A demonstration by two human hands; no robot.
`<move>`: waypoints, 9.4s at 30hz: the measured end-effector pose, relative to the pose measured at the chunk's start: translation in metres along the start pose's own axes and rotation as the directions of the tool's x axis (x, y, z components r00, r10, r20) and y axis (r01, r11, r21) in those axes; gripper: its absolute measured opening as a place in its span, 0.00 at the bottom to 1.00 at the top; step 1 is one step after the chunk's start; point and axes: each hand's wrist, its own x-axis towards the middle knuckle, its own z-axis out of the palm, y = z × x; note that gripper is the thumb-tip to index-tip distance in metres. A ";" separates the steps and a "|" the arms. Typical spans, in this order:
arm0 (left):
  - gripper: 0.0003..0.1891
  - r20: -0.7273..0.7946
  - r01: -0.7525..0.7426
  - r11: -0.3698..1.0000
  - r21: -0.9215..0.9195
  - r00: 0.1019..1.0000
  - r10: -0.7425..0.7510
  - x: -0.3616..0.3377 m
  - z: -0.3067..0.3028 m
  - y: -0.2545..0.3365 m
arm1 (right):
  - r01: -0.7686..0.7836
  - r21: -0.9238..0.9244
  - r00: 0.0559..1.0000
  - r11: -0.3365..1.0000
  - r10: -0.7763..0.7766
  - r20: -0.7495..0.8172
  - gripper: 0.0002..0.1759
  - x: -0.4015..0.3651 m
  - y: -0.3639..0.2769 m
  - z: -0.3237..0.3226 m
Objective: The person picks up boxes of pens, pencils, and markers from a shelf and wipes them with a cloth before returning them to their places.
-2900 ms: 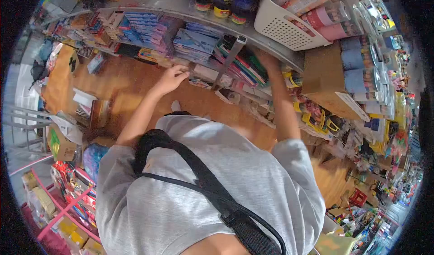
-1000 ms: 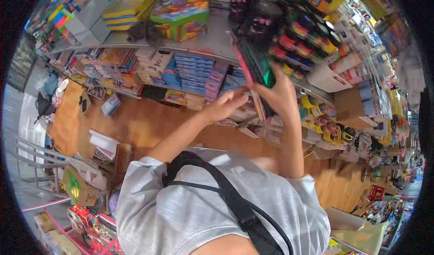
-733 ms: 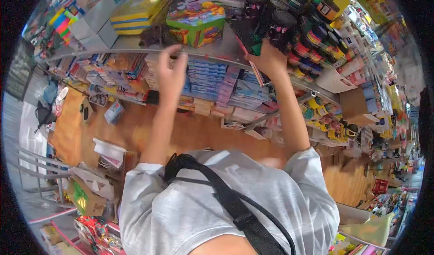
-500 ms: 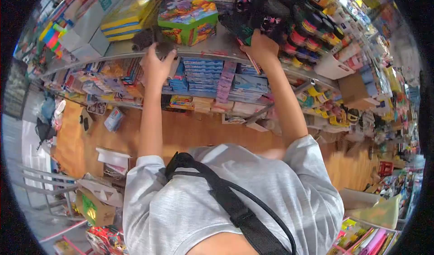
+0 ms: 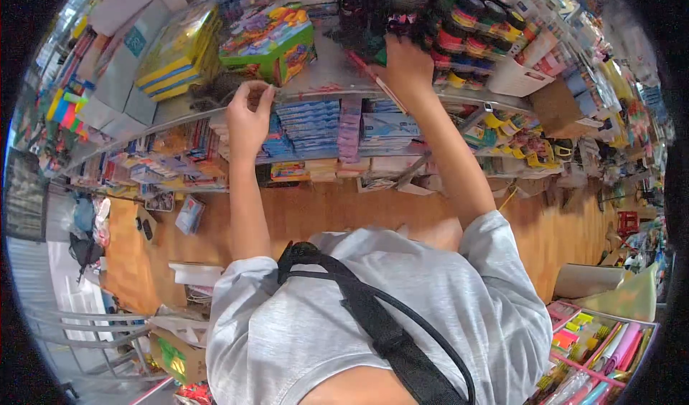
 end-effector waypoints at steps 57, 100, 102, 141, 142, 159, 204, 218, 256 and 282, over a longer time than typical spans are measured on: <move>0.09 0.009 0.037 0.952 -0.302 0.999 -0.036 -0.074 0.014 -0.011 | -0.586 0.717 0.804 -0.378 -0.383 0.455 0.28 -0.115 -0.094 0.033; 0.40 0.272 0.323 0.168 -0.932 0.924 -0.269 -0.059 0.015 -0.039 | -0.371 0.926 0.922 -0.069 -0.146 0.359 0.34 -0.180 -0.088 -0.001; 0.36 0.248 0.377 0.315 -0.871 0.891 -0.381 -0.065 0.027 -0.038 | -0.433 0.897 0.889 -0.083 -0.205 0.410 0.33 -0.176 -0.086 0.004; 0.43 0.891 0.411 0.895 -0.174 0.452 -0.034 -0.110 0.053 0.008 | -0.024 0.871 0.974 0.491 0.207 -0.090 0.19 -0.110 -0.022 -0.003; 0.45 0.833 0.218 0.951 -0.221 0.549 0.068 -0.110 0.050 0.013 | -0.157 0.956 0.954 0.247 0.288 0.082 0.20 -0.110 -0.018 -0.009; 0.47 0.260 -0.519 0.768 0.375 0.855 0.450 -0.125 0.064 0.037 | -0.040 0.986 0.835 0.160 0.548 -0.055 0.26 -0.076 -0.009 -0.050; 0.52 0.207 -0.203 0.717 0.667 0.975 0.084 0.003 0.175 0.091 | -0.284 0.935 0.803 0.210 0.585 0.113 0.15 -0.193 0.114 -0.059; 0.19 0.057 -0.047 0.810 -0.585 0.993 0.099 -0.192 0.170 0.098 | 0.241 0.955 0.950 0.170 -0.241 -0.197 0.30 -0.170 0.065 -0.072; 0.21 0.708 0.387 0.691 -0.610 0.658 0.256 -0.243 0.289 0.142 | -0.056 0.806 0.878 -0.589 0.356 0.321 0.31 -0.234 0.256 -0.086; 0.12 0.269 -0.035 0.886 -0.462 0.946 0.178 -0.200 0.255 0.134 | -0.574 0.819 0.810 0.016 -0.134 0.571 0.17 -0.215 0.196 -0.093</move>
